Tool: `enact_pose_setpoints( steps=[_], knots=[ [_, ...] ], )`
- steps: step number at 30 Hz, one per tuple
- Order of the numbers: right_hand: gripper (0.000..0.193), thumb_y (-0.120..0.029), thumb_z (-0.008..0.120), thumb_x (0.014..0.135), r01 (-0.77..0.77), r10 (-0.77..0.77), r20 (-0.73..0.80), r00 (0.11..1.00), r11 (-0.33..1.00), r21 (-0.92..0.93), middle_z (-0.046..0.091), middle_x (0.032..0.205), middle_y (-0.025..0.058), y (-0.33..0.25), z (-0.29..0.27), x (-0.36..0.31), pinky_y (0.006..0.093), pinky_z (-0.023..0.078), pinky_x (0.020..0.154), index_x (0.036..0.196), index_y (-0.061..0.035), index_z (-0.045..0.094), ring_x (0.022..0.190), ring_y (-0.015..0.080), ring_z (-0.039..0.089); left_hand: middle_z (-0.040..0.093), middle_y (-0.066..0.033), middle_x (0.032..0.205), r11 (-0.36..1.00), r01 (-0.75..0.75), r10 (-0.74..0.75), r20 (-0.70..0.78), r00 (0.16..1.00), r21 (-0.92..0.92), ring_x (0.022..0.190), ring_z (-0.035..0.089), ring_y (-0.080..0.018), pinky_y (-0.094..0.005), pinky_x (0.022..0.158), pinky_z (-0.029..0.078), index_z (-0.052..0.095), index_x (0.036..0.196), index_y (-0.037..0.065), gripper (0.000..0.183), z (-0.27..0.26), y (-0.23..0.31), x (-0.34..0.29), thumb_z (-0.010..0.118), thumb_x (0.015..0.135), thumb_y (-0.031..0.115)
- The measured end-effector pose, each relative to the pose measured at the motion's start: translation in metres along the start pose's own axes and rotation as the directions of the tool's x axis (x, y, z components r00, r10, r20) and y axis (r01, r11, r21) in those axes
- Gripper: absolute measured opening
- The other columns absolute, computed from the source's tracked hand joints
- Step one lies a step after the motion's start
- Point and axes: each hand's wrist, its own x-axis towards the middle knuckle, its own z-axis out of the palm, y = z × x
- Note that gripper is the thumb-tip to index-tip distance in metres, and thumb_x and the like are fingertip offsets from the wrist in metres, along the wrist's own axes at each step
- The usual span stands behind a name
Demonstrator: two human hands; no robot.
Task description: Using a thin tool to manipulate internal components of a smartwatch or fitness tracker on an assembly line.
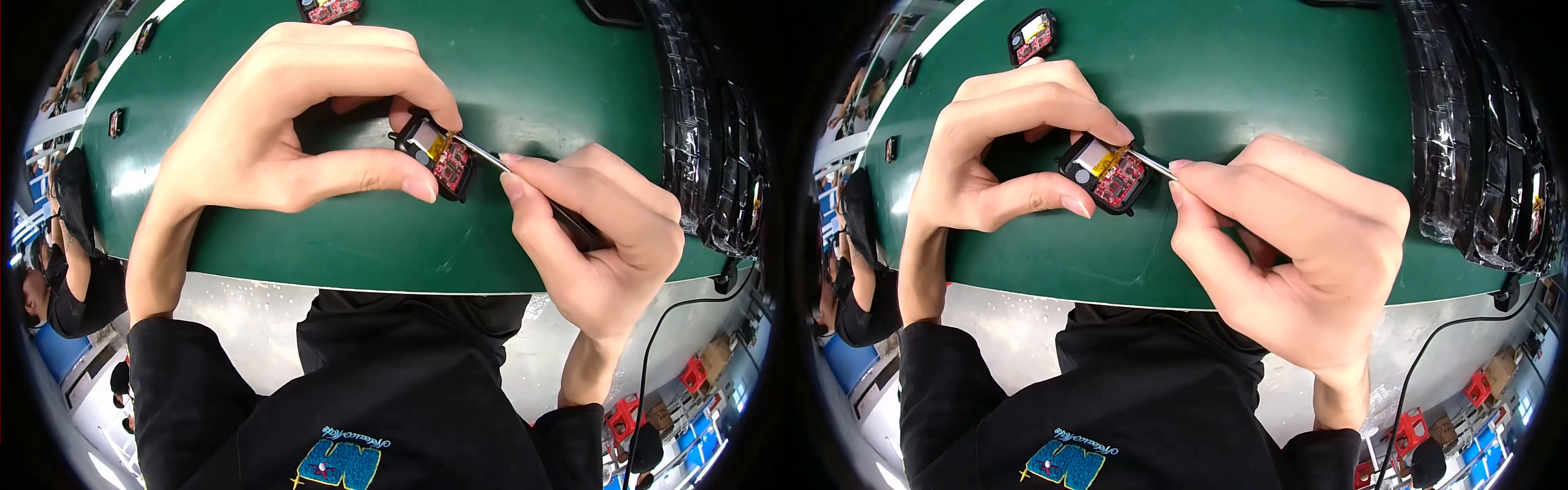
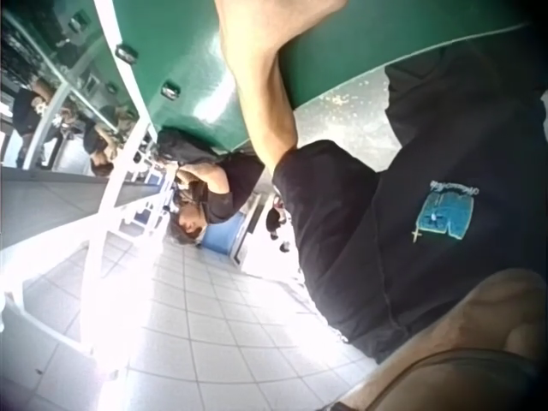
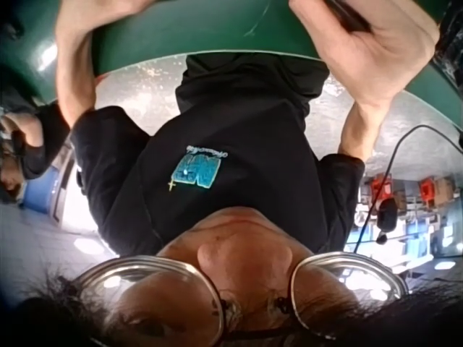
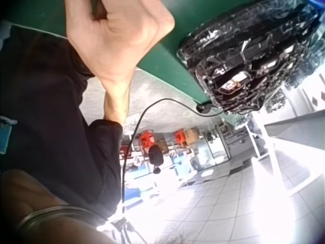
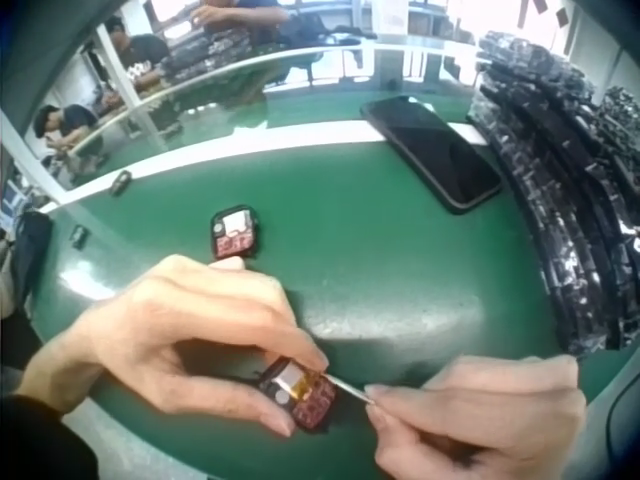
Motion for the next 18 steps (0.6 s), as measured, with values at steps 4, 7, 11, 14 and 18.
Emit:
enact_pose_setpoints(
  steps=[4, 7, 11, 14, 18],
  knots=[
    [0.018, 0.012, 0.083, 0.083, -0.012, 0.012, 0.024, 1.000, 1.000, -0.022, 0.065, 0.071, 0.0028, -0.001, -0.006, -0.001, 0.0224, 0.033, 0.054, 0.100, 0.0057, 0.084, 0.060, 0.0059, 0.054, 0.079, -0.0089, 0.103, 0.998, 0.059, -0.059, -0.012, 0.998, -0.005, 0.084, 0.067, -0.0197, -0.0305, 0.066, 0.047, 0.079, 0.121, -0.001, 0.060, 0.002, 0.006, 0.000, 0.100, 0.070, 0.024],
    [0.019, 0.011, 0.082, 0.085, -0.029, 0.033, -0.081, 0.996, 0.998, 0.052, 0.066, 0.075, 0.0029, 0.001, -0.008, -0.004, 0.0211, 0.033, 0.056, 0.103, 0.0067, 0.084, 0.062, 0.0049, 0.054, 0.077, -0.0071, 0.104, 0.999, 0.032, -0.030, -0.042, 0.999, 0.039, 0.080, 0.065, -0.0199, -0.0316, 0.068, 0.047, 0.078, 0.125, 0.000, 0.062, 0.006, 0.003, 0.000, 0.099, 0.071, 0.022],
    [0.019, 0.011, 0.080, 0.088, -0.102, 0.117, -0.126, 0.985, 0.988, 0.118, 0.068, 0.080, 0.0024, -0.005, -0.010, -0.007, 0.0199, 0.033, 0.058, 0.106, 0.0073, 0.083, 0.065, 0.0042, 0.054, 0.074, -0.0098, 0.109, 0.998, 0.015, -0.016, 0.017, 1.000, 0.061, 0.085, 0.065, -0.0228, -0.0356, 0.077, 0.052, 0.078, 0.129, 0.001, 0.061, 0.006, 0.004, -0.002, 0.097, 0.074, 0.018],
    [0.022, 0.009, 0.084, 0.082, -0.062, 0.093, -0.190, 0.977, 0.985, 0.163, 0.068, 0.072, 0.0025, 0.003, -0.011, -0.006, 0.0210, 0.031, 0.052, 0.104, 0.0042, 0.085, 0.057, 0.0026, 0.050, 0.065, -0.0135, 0.142, 0.986, 0.128, -0.117, -0.098, 0.988, 0.111, 0.103, 0.066, -0.0244, -0.0371, 0.088, 0.055, 0.074, 0.143, 0.008, 0.066, 0.014, 0.016, 0.004, 0.092, 0.080, 0.009],
    [0.022, 0.009, 0.085, 0.084, -0.087, 0.117, -0.186, 0.975, 0.983, 0.162, 0.069, 0.074, 0.0019, 0.003, -0.011, -0.009, 0.0202, 0.030, 0.051, 0.105, 0.0040, 0.085, 0.057, 0.0013, 0.049, 0.065, -0.0159, 0.146, 0.942, 0.143, -0.036, -0.329, 0.944, 0.305, 0.117, 0.066, -0.0270, -0.0359, 0.092, 0.055, 0.075, 0.141, 0.008, 0.063, 0.002, 0.023, 0.010, 0.085, 0.079, 0.000]
  ],
)
